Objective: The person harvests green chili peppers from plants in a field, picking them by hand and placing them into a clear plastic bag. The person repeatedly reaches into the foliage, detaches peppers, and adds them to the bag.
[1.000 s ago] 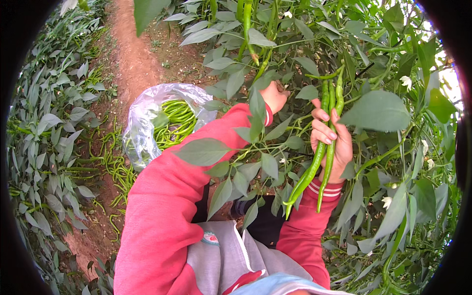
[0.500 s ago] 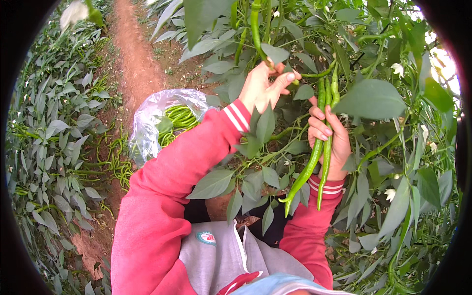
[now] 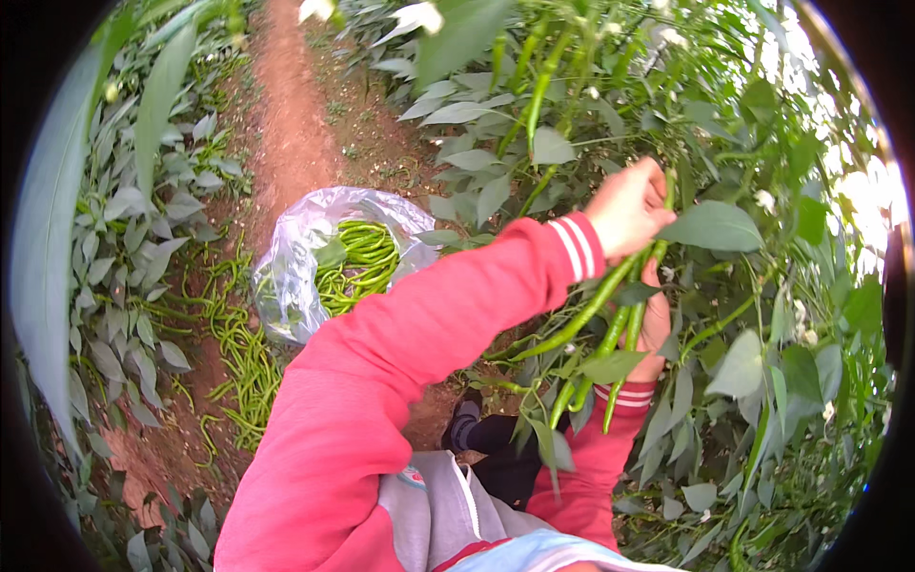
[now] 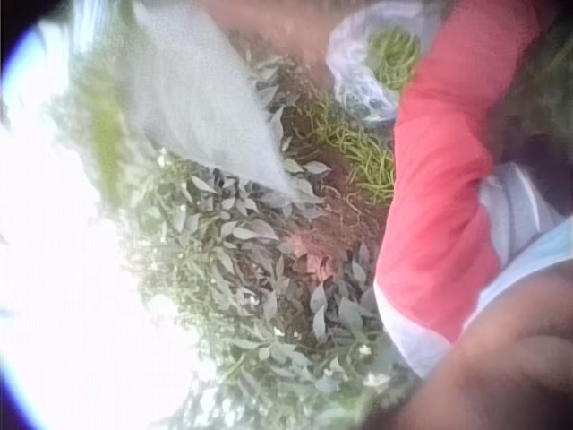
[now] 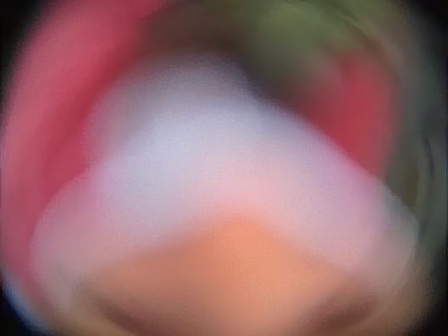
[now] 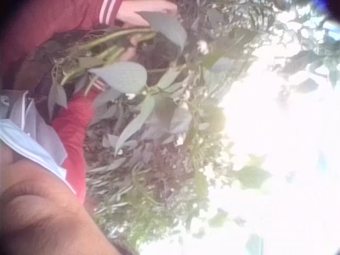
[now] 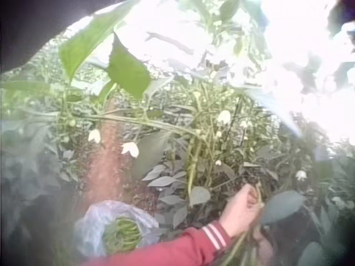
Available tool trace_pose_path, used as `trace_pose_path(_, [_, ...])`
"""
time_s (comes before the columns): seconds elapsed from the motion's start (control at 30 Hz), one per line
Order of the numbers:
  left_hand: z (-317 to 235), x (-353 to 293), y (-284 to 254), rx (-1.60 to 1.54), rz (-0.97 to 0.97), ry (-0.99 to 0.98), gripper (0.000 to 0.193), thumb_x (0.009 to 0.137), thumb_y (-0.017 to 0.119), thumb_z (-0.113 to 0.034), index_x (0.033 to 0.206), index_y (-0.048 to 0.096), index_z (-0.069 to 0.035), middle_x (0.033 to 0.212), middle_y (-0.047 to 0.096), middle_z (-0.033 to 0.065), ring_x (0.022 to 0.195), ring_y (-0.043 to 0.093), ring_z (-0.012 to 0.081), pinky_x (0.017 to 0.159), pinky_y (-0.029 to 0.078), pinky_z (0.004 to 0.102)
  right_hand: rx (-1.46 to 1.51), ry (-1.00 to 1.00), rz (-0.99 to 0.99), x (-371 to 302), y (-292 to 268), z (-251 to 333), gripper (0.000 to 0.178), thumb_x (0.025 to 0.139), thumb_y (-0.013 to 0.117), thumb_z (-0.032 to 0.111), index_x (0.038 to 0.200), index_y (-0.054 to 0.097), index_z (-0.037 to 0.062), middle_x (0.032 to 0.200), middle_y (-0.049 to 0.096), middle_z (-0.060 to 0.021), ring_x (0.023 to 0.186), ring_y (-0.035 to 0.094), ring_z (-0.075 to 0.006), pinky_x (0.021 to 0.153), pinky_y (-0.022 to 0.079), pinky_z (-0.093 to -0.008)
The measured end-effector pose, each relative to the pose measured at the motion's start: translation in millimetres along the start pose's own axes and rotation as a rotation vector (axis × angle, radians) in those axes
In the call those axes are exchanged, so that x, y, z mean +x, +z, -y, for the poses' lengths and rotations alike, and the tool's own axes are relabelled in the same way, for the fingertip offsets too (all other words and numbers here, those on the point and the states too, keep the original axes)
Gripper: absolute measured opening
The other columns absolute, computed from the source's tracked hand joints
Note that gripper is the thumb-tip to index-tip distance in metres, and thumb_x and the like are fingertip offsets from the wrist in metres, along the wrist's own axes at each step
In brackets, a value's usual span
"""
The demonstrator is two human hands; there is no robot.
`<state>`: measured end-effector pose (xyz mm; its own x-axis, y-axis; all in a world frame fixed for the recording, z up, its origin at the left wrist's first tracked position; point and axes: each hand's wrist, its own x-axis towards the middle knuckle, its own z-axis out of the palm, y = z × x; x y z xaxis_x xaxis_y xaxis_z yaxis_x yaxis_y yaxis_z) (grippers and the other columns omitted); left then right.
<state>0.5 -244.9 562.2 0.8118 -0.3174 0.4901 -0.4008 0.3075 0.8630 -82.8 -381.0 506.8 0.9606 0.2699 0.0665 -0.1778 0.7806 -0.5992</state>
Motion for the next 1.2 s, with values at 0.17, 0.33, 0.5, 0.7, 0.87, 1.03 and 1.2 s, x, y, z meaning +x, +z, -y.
trace_pose_path(0.17, [8,-22,8,0.205,0.003,0.251,0.037,0.082,0.061,-0.003,0.116,0.048,0.005,0.114,0.046,0.0200,0.099,0.059,0.0294,0.079,0.053,0.0342,-0.129,-0.073,-0.223,2,2,3,0.035,0.101,0.046,0.024,0.124,0.051,-0.0028,0.114,0.064,-0.0185,0.098,0.067,-0.0275,0.084,0.058,-0.0450])
trace_pose_path(0.33, [21,-43,-81,0.440,0.517,-0.003,0.024,0.081,0.067,-0.012,0.102,0.064,-0.001,0.102,0.068,0.0153,0.094,0.067,0.0268,0.082,0.054,0.0355,-0.096,-0.092,-0.161,-3,21,1,0.040,0.104,0.040,0.023,0.130,0.045,-0.0060,0.079,0.052,-0.0026,0.077,0.053,-0.0146,0.108,0.038,-0.0350])
trace_pose_path(0.5, [71,-45,-189,0.883,0.532,-0.588,0.033,0.076,0.070,-0.006,0.109,0.067,-0.003,0.093,0.072,0.0119,0.084,0.070,0.0241,0.074,0.056,0.0363,-0.127,-0.069,-0.165,-10,33,5,0.049,0.106,0.035,0.025,0.139,0.032,-0.0114,0.074,0.046,0.0012,0.072,0.047,-0.0102,0.117,0.028,-0.0341])
trace_pose_path(0.7, [125,-32,-219,1.072,0.361,-0.606,0.033,0.095,0.051,-0.029,0.117,0.062,-0.006,0.102,0.069,0.0171,0.094,0.065,0.0335,0.086,0.050,0.0421,-0.111,-0.061,-0.166,-10,33,7,0.064,0.105,0.038,0.024,0.147,0.009,-0.0130,0.071,0.048,0.0023,0.071,0.047,-0.0112,0.122,0.018,-0.0364])
trace_pose_path(0.87, [165,-30,-206,1.113,0.442,-0.500,0.041,0.089,0.054,-0.031,0.118,0.061,-0.002,0.108,0.066,0.0239,0.104,0.062,0.0390,0.093,0.047,0.0446,-0.197,-0.040,-0.153,-5,33,8,0.069,0.102,0.044,0.027,0.147,0.009,-0.0124,0.067,0.045,0.0045,0.071,0.046,-0.0094,0.122,0.015,-0.0357])
trace_pose_path(1.03, [208,-26,-201,1.052,0.419,-0.559,0.034,0.086,0.055,-0.024,0.106,0.068,0.000,0.113,0.065,0.0236,0.107,0.061,0.0377,0.094,0.047,0.0437,-0.227,-0.056,-0.226,-4,32,9,0.071,0.102,0.046,0.029,0.148,0.010,-0.0102,0.064,0.047,0.0063,0.068,0.045,-0.0077,0.122,0.014,-0.0345])
trace_pose_path(1.2, [241,-16,-197,1.037,0.453,-0.517,0.034,0.086,0.055,-0.024,0.107,0.068,0.000,0.113,0.065,0.0232,0.107,0.062,0.0371,0.094,0.047,0.0433,-0.264,-0.051,-0.258,-4,32,10,0.087,0.094,0.061,0.020,0.148,0.002,-0.0111,0.063,0.051,0.0066,0.066,0.047,-0.0079,0.122,0.011,-0.0356])
